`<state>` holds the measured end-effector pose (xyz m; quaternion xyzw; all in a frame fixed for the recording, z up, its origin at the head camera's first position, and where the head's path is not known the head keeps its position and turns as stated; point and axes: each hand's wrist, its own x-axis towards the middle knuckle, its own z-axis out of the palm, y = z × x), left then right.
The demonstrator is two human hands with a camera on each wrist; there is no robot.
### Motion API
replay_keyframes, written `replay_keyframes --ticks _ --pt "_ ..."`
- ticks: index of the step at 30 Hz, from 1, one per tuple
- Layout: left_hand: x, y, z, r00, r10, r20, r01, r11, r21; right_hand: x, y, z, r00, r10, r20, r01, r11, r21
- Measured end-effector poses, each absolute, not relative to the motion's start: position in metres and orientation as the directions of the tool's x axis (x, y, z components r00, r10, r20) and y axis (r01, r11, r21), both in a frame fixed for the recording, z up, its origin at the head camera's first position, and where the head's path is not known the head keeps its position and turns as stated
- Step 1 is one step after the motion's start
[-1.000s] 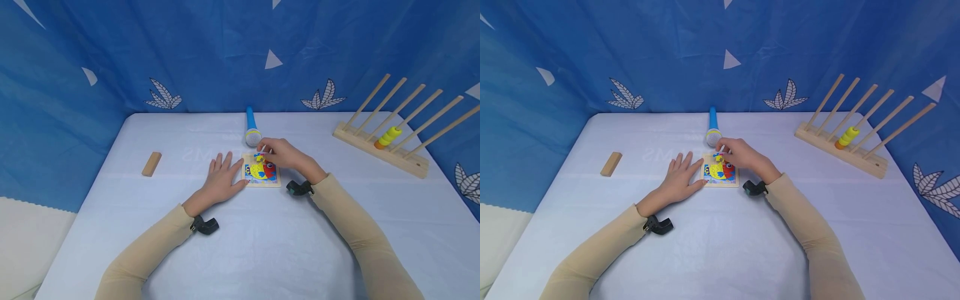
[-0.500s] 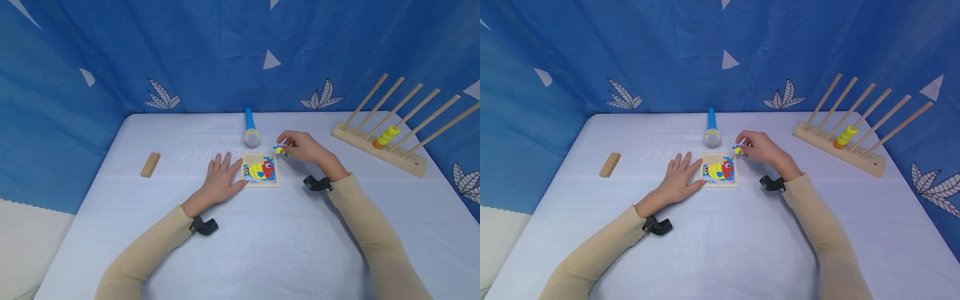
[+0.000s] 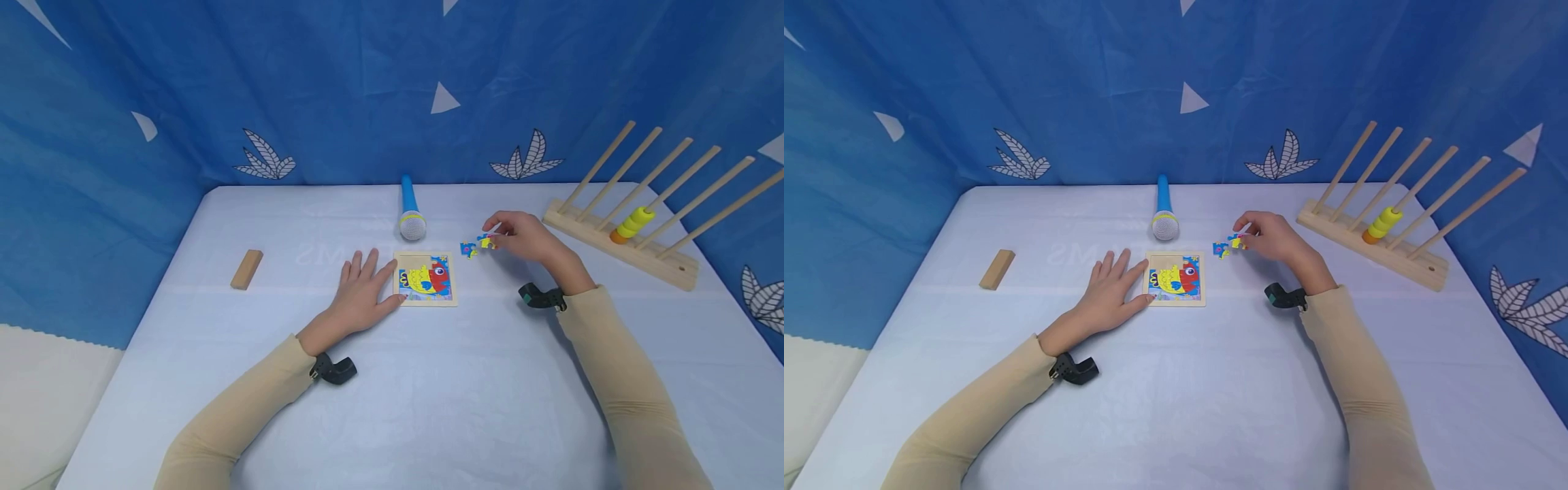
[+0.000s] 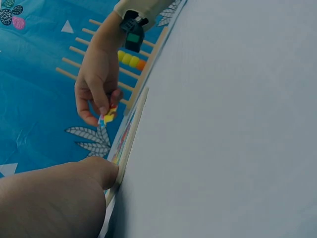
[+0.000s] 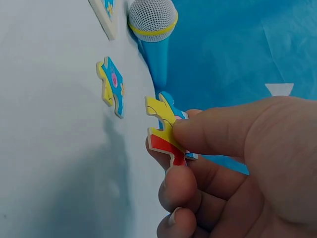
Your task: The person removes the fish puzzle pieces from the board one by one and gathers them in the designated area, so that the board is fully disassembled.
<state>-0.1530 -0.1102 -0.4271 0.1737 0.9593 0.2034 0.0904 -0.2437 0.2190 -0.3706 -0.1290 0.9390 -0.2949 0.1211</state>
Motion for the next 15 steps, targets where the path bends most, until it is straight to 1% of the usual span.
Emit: replay_keyframes --ticks 8,15 --pt "-0.152 -0.11 -0.427 -0.922 0.373 -0.099 0.301 0.854 0.424 -0.248 0.222 -0.378 -0.931 -0.313 -0.191 -0.154 0.807 -0.57" --pt "-0.153 -0.11 -0.426 -0.924 0.37 -0.102 0.297 0.858 0.42 -0.25 0.222 -0.383 -0.93 -0.31 -0.196 -0.155 0.816 -0.558"
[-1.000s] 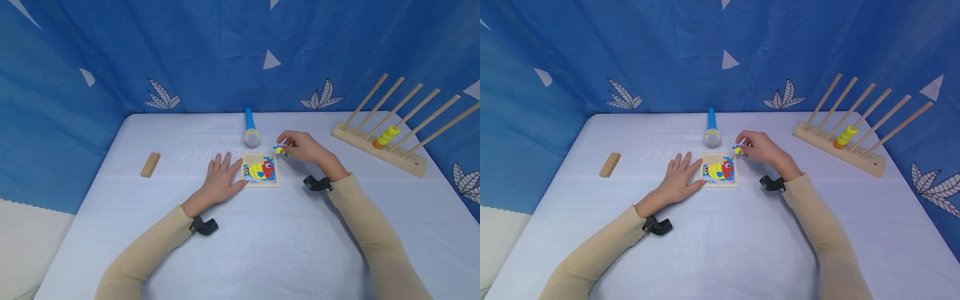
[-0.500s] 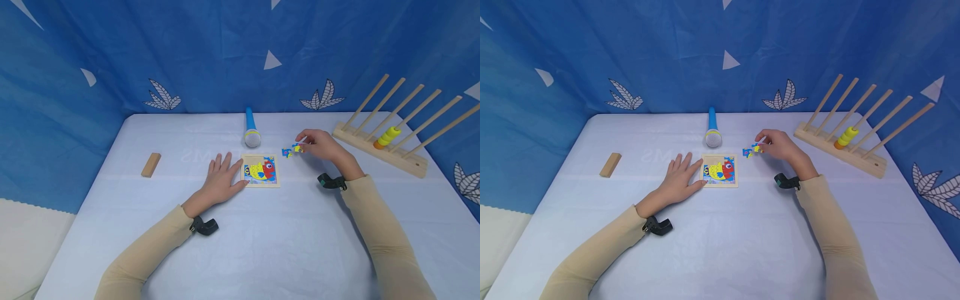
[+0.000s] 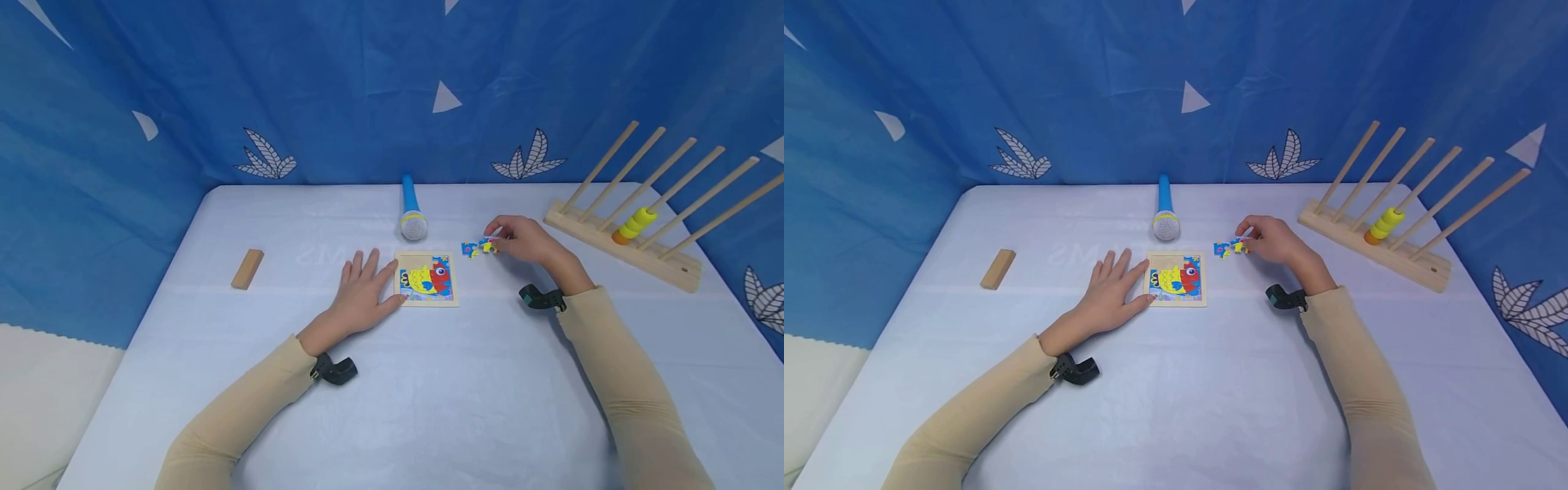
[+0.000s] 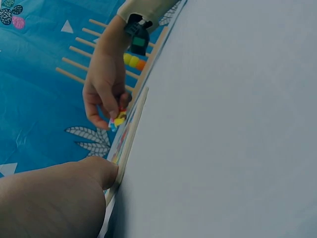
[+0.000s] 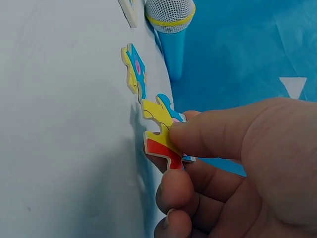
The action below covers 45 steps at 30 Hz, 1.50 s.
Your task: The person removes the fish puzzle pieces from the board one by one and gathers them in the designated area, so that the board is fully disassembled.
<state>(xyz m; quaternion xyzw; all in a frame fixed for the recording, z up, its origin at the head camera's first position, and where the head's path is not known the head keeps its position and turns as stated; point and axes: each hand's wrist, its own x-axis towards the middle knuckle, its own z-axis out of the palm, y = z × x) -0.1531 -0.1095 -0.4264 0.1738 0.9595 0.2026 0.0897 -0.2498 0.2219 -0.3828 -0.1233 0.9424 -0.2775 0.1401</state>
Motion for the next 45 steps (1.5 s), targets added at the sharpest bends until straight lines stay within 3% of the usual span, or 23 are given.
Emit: replay_keyframes --ticks 45 --pt "-0.155 -0.111 -0.429 -0.921 0.377 -0.099 0.306 0.857 0.415 -0.249 0.215 -0.398 -0.942 -0.3 -0.153 -0.191 0.849 -0.492"
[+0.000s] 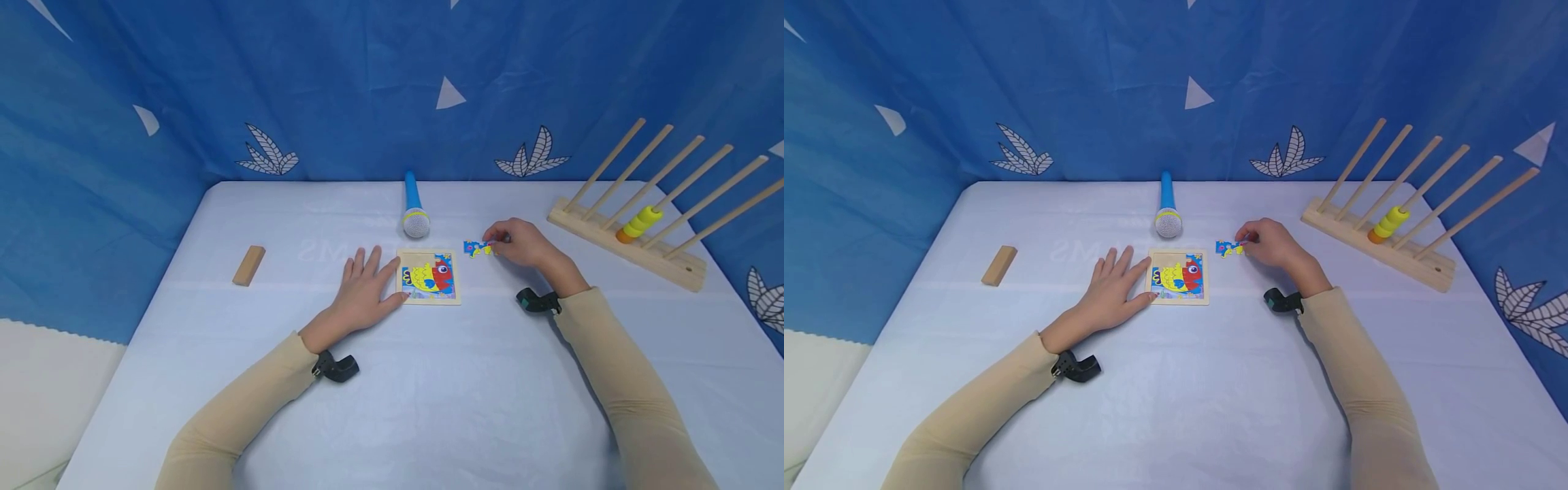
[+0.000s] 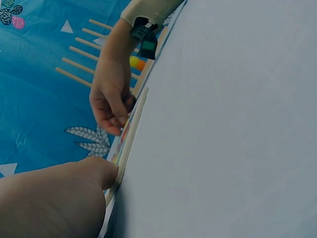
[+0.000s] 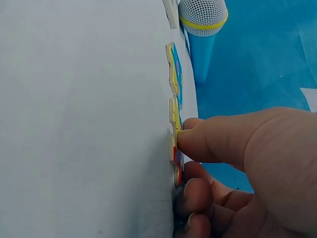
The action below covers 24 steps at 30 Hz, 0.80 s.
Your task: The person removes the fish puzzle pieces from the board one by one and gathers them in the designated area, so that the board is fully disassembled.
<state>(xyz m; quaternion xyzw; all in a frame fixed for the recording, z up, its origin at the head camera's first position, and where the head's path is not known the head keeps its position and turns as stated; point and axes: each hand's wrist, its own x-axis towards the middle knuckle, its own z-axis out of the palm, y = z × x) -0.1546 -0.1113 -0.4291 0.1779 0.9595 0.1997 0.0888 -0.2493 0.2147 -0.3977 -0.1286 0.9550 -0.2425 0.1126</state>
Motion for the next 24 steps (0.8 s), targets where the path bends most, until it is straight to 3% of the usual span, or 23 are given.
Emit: replay_keyframes --ticks 24 --pt "-0.1544 -0.1124 -0.4299 -0.92 0.383 -0.081 0.316 0.849 0.423 -0.2512 0.2154 -0.399 -0.943 -0.289 -0.167 -0.173 0.851 -0.496"
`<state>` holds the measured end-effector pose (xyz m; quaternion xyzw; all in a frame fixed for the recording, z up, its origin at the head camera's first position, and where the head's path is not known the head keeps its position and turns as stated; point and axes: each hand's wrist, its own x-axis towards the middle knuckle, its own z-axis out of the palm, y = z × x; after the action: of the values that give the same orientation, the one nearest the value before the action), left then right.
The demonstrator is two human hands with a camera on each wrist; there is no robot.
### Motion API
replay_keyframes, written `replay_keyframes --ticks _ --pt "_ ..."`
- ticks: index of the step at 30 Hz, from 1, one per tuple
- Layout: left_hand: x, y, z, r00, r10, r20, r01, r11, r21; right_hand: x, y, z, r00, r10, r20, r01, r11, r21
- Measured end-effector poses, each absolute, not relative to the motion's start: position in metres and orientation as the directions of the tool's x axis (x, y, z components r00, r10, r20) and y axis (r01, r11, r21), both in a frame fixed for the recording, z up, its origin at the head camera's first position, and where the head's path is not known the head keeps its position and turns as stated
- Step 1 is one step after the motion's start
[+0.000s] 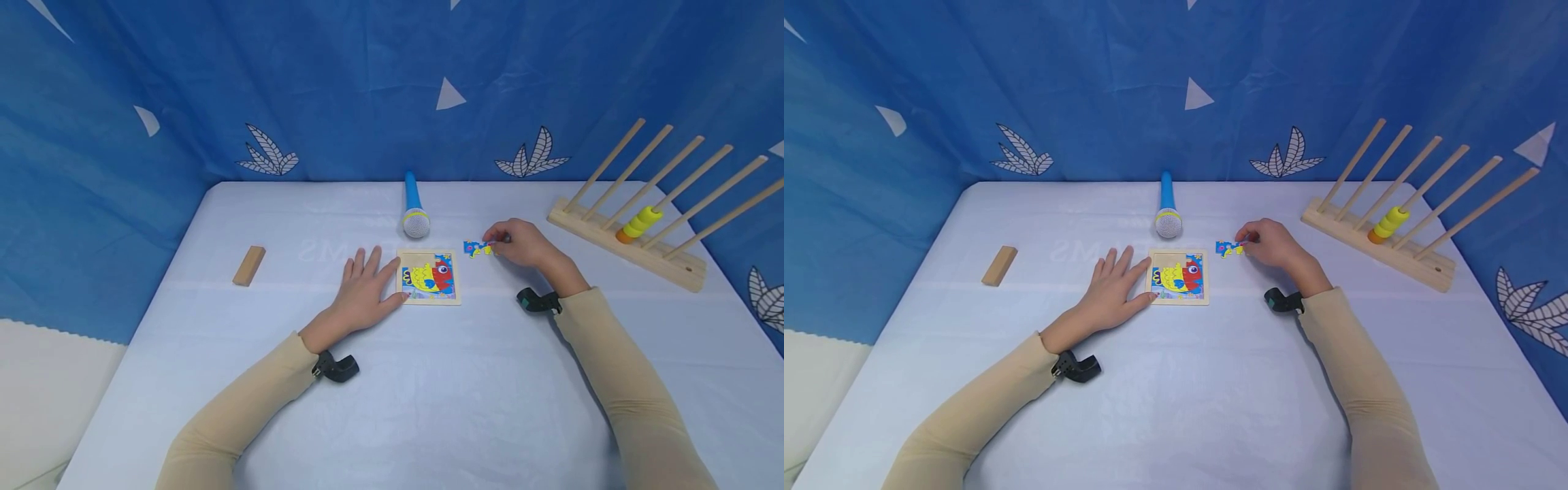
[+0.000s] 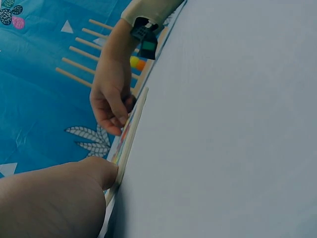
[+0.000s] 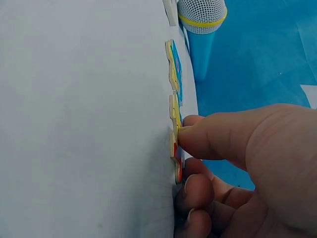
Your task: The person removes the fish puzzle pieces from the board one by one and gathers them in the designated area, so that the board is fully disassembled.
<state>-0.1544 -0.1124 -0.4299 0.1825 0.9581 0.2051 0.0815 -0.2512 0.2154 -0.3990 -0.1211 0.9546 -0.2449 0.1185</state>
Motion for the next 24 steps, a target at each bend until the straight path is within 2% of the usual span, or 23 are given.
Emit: replay_keyframes --ticks 12,24 --pt "-0.154 -0.111 -0.428 -0.918 0.386 -0.091 0.315 0.849 0.425 -0.251 0.222 -0.393 -0.951 -0.257 -0.171 -0.119 0.816 -0.566" --pt "-0.154 -0.11 -0.428 -0.921 0.379 -0.092 0.31 0.855 0.416 -0.251 0.196 -0.362 -0.943 -0.32 -0.09 -0.21 0.785 -0.583"
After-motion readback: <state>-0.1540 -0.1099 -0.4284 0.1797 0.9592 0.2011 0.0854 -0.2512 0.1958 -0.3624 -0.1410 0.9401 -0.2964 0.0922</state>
